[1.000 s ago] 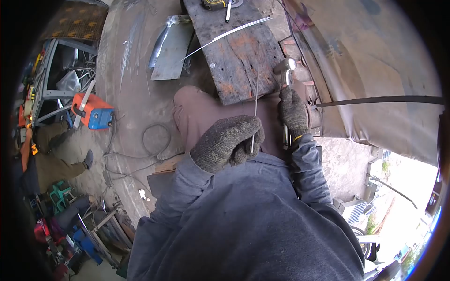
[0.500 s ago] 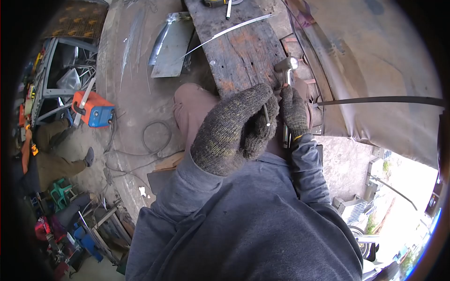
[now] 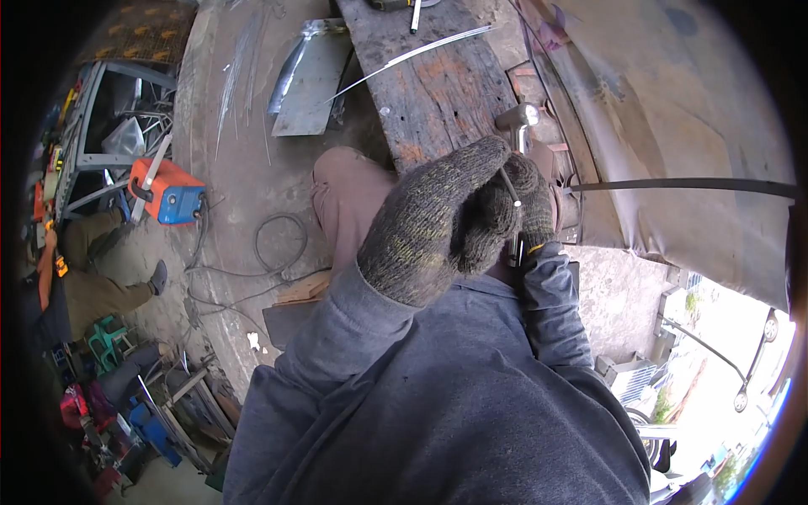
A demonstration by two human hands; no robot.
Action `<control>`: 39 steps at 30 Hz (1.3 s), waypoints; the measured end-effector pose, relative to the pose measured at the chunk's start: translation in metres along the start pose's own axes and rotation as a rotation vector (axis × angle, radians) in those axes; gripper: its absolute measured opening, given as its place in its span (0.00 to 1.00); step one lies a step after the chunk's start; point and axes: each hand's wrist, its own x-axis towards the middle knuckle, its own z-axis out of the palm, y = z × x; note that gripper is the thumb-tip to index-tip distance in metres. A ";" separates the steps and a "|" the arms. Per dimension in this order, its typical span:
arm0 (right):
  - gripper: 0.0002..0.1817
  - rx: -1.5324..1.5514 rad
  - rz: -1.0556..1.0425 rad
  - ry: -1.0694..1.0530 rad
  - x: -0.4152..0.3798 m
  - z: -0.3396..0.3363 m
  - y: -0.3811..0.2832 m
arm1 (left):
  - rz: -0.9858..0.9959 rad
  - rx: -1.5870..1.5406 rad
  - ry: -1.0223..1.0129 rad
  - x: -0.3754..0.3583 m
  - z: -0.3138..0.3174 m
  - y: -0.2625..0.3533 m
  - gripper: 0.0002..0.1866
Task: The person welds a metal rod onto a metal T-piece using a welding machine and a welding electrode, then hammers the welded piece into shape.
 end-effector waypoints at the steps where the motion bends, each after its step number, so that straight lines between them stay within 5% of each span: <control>1: 0.22 0.032 0.113 0.011 -0.001 -0.001 -0.006 | 0.033 0.032 0.045 0.000 0.000 -0.001 0.18; 5: 0.24 -0.086 0.084 -0.009 0.001 -0.007 -0.023 | 0.027 -0.008 -0.036 0.001 0.000 0.004 0.19; 7: 0.26 -0.236 0.311 -0.097 0.008 -0.008 -0.043 | -0.013 -0.061 -0.092 0.002 -0.002 0.007 0.19; 11: 0.24 -0.212 0.262 -0.075 0.004 -0.006 -0.025 | 0.024 -0.048 -0.164 0.005 0.000 0.011 0.19; 13: 0.18 -0.077 -0.019 -0.036 -0.003 -0.005 -0.004 | 0.015 -0.059 0.049 0.004 0.011 0.015 0.21; 16: 0.16 -0.216 -0.167 -0.086 -0.002 -0.006 0.016 | 0.068 -0.044 0.109 0.002 0.015 0.015 0.19; 22: 0.18 -0.542 -0.262 -0.081 0.001 -0.003 0.020 | -0.049 -0.266 -0.017 0.006 0.003 0.010 0.16; 23: 0.18 -0.542 -0.262 -0.081 0.000 -0.003 0.018 | -0.049 -0.266 -0.016 0.006 0.003 0.009 0.16; 25: 0.17 -0.078 -0.108 -0.068 -0.003 -0.005 0.008 | -0.032 -0.319 -0.097 0.006 0.000 0.005 0.15; 35: 0.19 -0.241 -0.314 -0.019 -0.006 -0.006 0.011 | -0.023 -0.228 -0.122 0.004 -0.010 -0.005 0.14; 38: 0.17 -0.228 -0.336 -0.005 -0.003 -0.003 0.017 | 0.043 0.118 0.017 -0.004 -0.019 -0.010 0.14; 39: 0.16 -0.212 -0.249 -0.008 -0.002 -0.003 0.009 | -0.131 0.076 0.008 -0.005 -0.034 -0.014 0.13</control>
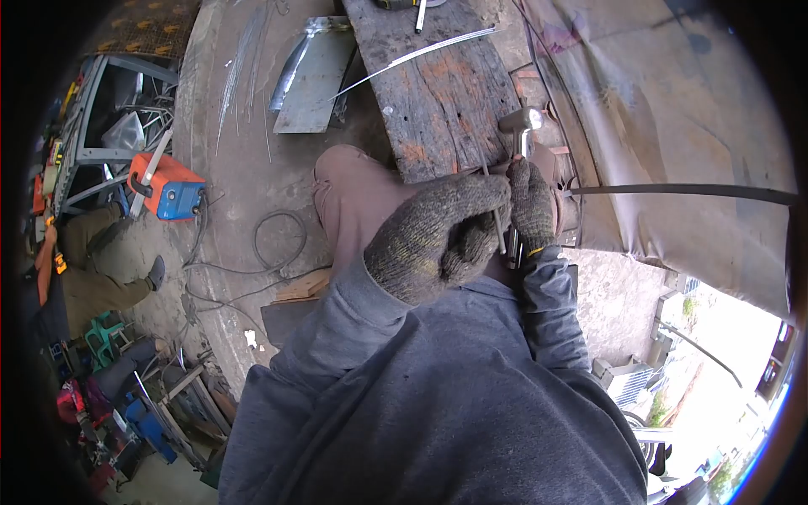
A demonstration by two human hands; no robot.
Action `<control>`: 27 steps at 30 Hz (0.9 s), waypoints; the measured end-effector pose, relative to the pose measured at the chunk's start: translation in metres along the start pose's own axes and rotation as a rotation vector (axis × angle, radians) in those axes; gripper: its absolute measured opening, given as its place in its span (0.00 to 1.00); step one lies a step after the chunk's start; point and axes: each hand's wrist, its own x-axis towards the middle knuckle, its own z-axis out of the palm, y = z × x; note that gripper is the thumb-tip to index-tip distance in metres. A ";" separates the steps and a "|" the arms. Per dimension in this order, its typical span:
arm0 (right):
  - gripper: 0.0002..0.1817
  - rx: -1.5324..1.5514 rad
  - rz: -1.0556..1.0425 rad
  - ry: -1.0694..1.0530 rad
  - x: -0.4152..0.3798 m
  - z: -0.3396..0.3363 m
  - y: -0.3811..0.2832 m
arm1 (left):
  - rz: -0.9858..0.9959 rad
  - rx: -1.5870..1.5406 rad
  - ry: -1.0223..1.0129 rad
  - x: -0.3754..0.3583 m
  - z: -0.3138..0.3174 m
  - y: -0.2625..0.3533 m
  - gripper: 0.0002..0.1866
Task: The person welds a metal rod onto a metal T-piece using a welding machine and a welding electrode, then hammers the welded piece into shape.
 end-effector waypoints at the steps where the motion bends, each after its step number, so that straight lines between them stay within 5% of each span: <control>1: 0.16 0.017 0.087 -0.010 0.004 -0.002 -0.008 | -0.174 -0.040 -0.019 -0.001 -0.011 -0.002 0.12; 5: 0.18 0.105 0.434 -0.039 0.010 -0.007 -0.022 | -0.209 0.485 -0.082 -0.017 -0.043 -0.007 0.13; 7: 0.19 0.118 0.406 -0.027 0.011 -0.008 -0.028 | -0.170 0.958 -0.014 -0.015 -0.073 -0.026 0.16; 8: 0.19 0.123 0.374 -0.012 0.011 -0.008 -0.031 | -0.170 0.959 -0.011 -0.014 -0.085 -0.032 0.16; 10: 0.20 0.128 0.429 -0.030 0.013 -0.012 -0.037 | 0.048 1.380 -0.101 -0.009 -0.107 -0.041 0.16; 14: 0.20 0.101 0.491 -0.077 0.016 -0.017 -0.043 | 0.029 1.416 -0.148 -0.002 -0.129 -0.049 0.16; 19: 0.19 -0.002 0.442 -0.177 0.021 -0.009 -0.031 | 0.254 1.433 -0.245 -0.001 -0.145 -0.063 0.17; 21: 0.18 0.069 0.500 -0.164 0.031 -0.003 -0.042 | 0.169 1.491 -0.191 0.002 -0.140 -0.063 0.18; 27: 0.22 -0.117 0.018 -0.003 0.077 0.015 -0.074 | 0.070 1.612 -0.207 0.009 -0.166 -0.078 0.22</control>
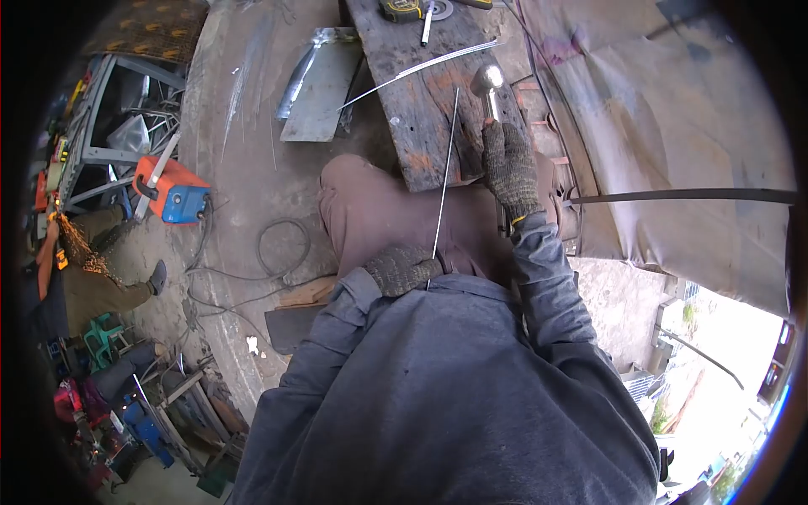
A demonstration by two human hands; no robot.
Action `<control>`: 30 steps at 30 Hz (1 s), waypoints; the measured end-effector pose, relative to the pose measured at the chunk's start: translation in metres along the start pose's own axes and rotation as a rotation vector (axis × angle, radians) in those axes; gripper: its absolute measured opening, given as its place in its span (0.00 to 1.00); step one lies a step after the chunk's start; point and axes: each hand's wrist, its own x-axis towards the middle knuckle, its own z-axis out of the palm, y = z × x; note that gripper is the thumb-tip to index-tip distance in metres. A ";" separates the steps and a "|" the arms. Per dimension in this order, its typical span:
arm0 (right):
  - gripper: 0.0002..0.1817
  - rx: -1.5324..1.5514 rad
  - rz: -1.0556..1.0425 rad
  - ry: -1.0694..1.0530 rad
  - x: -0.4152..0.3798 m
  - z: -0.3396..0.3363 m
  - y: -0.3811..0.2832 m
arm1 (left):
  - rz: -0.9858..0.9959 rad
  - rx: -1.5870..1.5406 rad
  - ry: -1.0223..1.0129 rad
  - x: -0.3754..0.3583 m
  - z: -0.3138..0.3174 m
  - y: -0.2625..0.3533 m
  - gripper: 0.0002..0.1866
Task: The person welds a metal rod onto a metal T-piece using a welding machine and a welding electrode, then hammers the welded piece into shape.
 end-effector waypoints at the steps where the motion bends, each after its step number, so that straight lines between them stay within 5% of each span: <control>1: 0.24 0.052 0.112 0.015 0.009 -0.002 -0.019 | 0.052 -0.010 -0.002 0.000 -0.001 0.000 0.22; 6: 0.29 0.023 0.153 0.049 0.026 0.021 -0.007 | -0.104 0.006 -0.074 -0.001 -0.017 0.022 0.21; 8: 0.31 -0.066 0.227 -0.122 0.031 0.029 0.009 | -0.096 0.005 -0.121 0.000 -0.014 0.016 0.20; 10: 0.31 -0.066 0.197 -0.101 0.035 0.022 0.001 | 0.088 0.026 0.020 -0.001 0.002 -0.003 0.21; 14: 0.30 -0.106 0.247 -0.075 0.029 0.018 -0.018 | 0.100 -0.003 0.045 0.000 0.004 -0.003 0.22; 19: 0.30 -0.161 0.210 -0.086 0.035 0.019 -0.019 | 0.017 0.064 -0.126 0.000 -0.005 0.004 0.21; 25: 0.30 -0.225 0.167 -0.134 0.043 0.020 -0.009 | -0.175 0.009 -0.119 -0.002 -0.018 0.027 0.25; 30: 0.31 -0.189 0.187 -0.066 0.032 0.020 -0.016 | -0.153 -0.047 -0.089 0.001 -0.005 0.015 0.26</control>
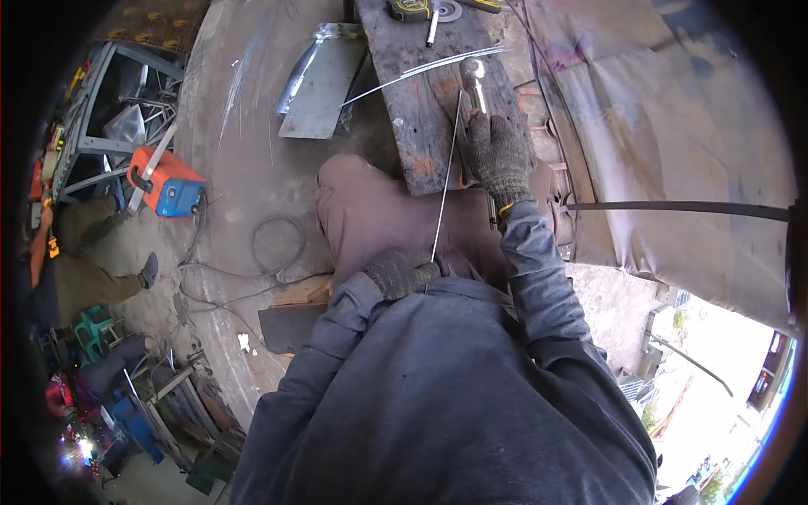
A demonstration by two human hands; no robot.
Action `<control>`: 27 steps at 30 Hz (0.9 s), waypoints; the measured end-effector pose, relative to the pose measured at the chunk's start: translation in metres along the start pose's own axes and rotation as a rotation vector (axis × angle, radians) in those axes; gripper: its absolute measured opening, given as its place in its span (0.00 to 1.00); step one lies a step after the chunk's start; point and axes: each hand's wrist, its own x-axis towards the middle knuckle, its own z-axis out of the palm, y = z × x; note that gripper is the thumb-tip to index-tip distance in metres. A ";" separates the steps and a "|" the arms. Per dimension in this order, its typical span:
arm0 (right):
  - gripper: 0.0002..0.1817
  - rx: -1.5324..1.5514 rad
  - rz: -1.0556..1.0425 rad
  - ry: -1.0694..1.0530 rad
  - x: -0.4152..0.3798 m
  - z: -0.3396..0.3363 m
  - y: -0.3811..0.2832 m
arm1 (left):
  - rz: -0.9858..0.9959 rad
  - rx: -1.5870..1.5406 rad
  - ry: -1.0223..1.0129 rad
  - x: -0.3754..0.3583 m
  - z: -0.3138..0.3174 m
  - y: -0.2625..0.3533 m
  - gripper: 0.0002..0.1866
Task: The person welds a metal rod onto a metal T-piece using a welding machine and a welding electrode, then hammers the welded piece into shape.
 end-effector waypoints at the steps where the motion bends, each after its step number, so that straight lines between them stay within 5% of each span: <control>1: 0.31 0.015 0.064 0.031 -0.005 -0.002 -0.004 | -0.023 -0.028 -0.012 -0.001 0.000 0.001 0.26; 6: 0.35 0.062 0.154 -0.044 0.005 0.003 0.025 | 0.087 0.065 0.004 0.002 0.004 -0.014 0.23; 21: 0.34 0.109 -0.060 0.063 0.001 -0.008 0.010 | 0.130 0.064 0.021 0.002 0.003 -0.008 0.18; 23: 0.32 0.005 -0.007 -0.123 0.010 -0.004 0.012 | 0.151 0.111 0.005 0.003 0.007 -0.015 0.18; 27: 0.31 0.037 0.013 -0.138 0.005 -0.015 -0.003 | 0.194 0.104 -0.004 0.003 0.005 -0.017 0.17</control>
